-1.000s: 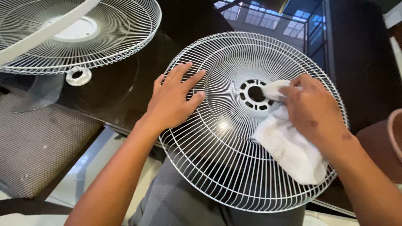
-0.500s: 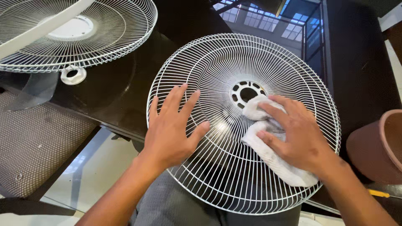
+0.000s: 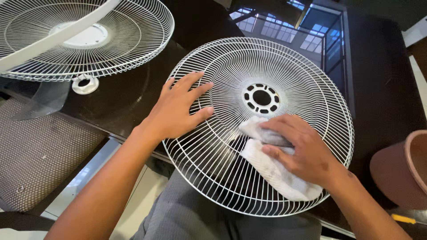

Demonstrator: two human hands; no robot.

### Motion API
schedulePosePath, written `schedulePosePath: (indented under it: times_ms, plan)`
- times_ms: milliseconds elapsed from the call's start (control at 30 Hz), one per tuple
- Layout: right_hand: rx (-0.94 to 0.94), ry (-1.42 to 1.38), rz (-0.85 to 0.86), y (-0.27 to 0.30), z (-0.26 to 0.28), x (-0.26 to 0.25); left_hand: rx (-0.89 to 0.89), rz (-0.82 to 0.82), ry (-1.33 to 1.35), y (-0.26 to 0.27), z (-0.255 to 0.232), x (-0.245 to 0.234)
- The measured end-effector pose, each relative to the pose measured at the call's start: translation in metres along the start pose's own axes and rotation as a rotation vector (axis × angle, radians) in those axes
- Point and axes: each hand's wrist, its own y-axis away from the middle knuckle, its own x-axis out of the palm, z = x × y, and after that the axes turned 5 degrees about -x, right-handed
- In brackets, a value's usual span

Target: The person wipes the metal wire grilles of two disassembled table fans with a white cloth. They dip the cloth into a pink bucket of water, wring it, and wipe the grilles in circular motions, covering the entire surface of each grille.

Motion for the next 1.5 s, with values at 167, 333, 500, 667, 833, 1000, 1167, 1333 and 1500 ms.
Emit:
schedulePosePath:
  times_ms: [167, 333, 500, 667, 833, 1000, 1167, 1333, 1500]
  plan:
    - [-0.217, 0.246, -0.267, -0.023, 0.005, -0.014, -0.04, 0.079, -0.014, -0.023, 0.004, 0.001]
    - [-0.288, 0.45, -0.505, -0.04, 0.011, -0.032, -0.053, -0.005, -0.092, -0.039, 0.0, 0.015]
    - [-0.364, 0.657, -0.669, -0.036, 0.014, -0.049, -0.091, 0.013, -0.112, -0.05, 0.001, 0.017]
    - [-0.261, 0.246, -0.254, -0.039, 0.011, -0.009, -0.114, -0.009, -0.077, -0.056, -0.002, 0.023]
    - [-0.243, 0.085, -0.113, -0.032, 0.002, 0.013, -0.042, -0.03, -0.071, -0.055, 0.002, 0.025]
    - [-0.26, 0.222, -0.118, -0.04, -0.005, 0.006, -0.078, 0.043, -0.09, -0.057, 0.002, 0.025]
    - [-0.044, 0.322, -0.171, -0.053, -0.005, 0.008, -0.076, 0.05, -0.114, -0.057, 0.002, 0.025]
    - [-0.214, 0.096, -0.065, -0.054, -0.001, 0.016, -0.105, 0.062, -0.114, -0.056, 0.001, 0.024]
    - [-0.092, 0.243, -0.007, -0.062, -0.001, 0.014, -0.109, 0.053, -0.104, -0.056, 0.0, 0.023]
